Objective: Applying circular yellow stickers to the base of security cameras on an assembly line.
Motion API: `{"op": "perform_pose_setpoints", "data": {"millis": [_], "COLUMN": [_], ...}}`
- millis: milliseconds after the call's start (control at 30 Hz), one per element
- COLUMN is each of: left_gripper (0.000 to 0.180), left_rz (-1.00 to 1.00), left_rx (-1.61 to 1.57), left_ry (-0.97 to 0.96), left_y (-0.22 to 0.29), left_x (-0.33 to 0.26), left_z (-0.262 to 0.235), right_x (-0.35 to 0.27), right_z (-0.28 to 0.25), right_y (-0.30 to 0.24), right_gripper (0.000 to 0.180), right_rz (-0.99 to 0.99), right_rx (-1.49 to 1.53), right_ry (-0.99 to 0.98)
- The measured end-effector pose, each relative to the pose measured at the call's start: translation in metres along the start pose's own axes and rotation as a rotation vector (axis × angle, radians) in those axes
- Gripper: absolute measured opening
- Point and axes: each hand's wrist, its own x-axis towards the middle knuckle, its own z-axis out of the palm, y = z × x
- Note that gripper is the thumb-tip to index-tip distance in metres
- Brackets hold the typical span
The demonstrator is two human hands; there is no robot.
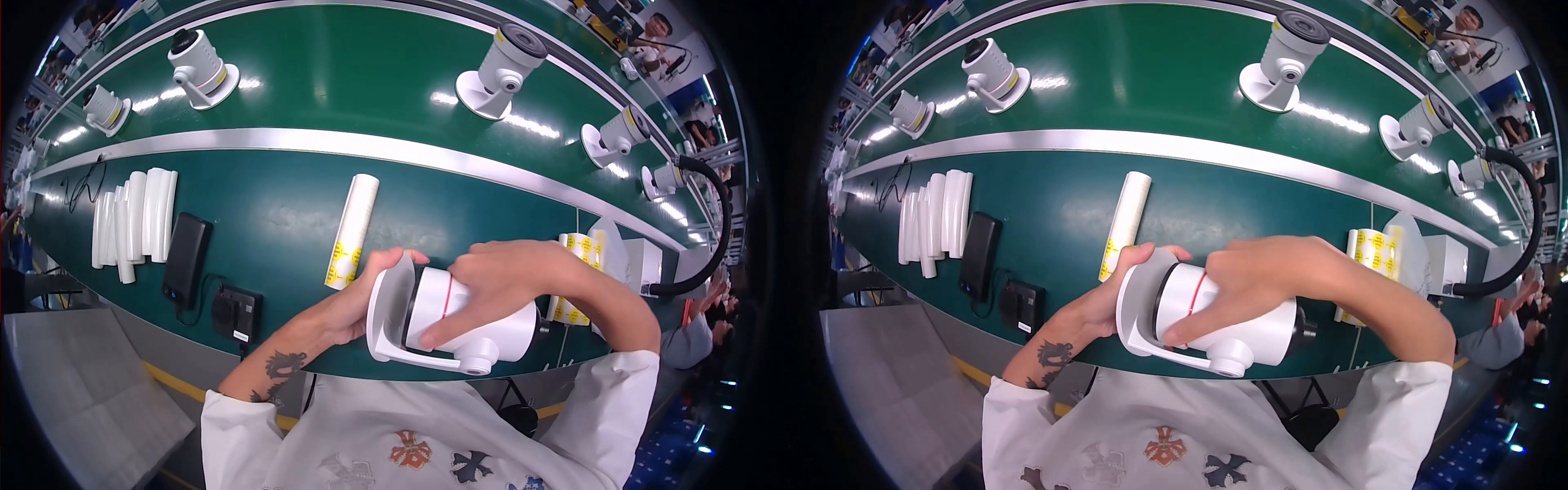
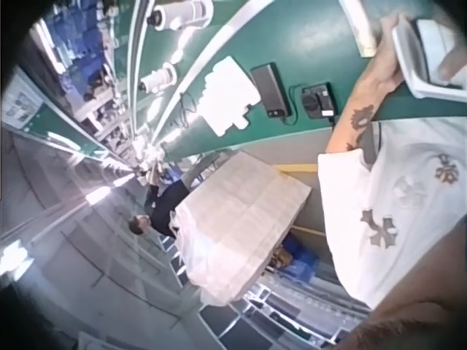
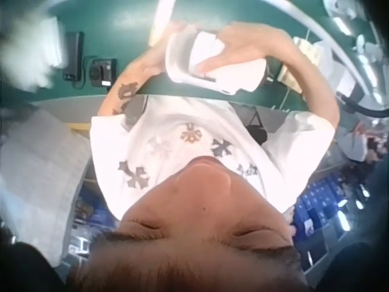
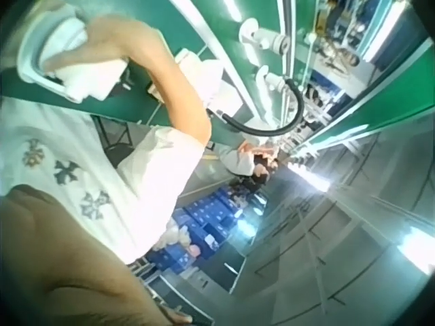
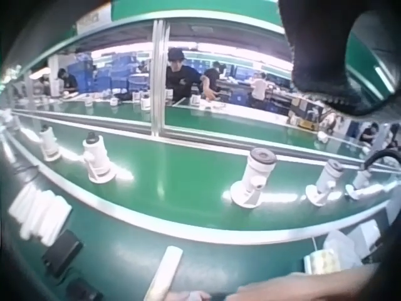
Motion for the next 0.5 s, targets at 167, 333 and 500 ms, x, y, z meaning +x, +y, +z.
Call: {"op": "perform_pose_setpoints", "data": {"millis": [167, 333, 500], "left_gripper": [0.065, 0.069, 0.081], "left_rz": [0.002, 0.265, 0.522], "left_rx": [0.080, 0.086, -0.372], "left_ry": [-0.028, 0.091, -0.024], "left_y": [0.002, 0.006, 0.038], "left_x": [0.009, -0.001, 0.001], "left_z": [0.004, 0.003, -0.009], "right_x": [0.009, -0.013, -0.022], "right_z": [0.002, -0.002, -0.024], "right_y": [0.004, 0.031, 0.041], "right_gripper": [0.078, 0.077, 0.068], "right_rz": [0.009, -0.061, -0.649], "right_rx": [-0.067, -0.173, 0.264], "right_ry": [0.022, 0.260, 1.136]}}
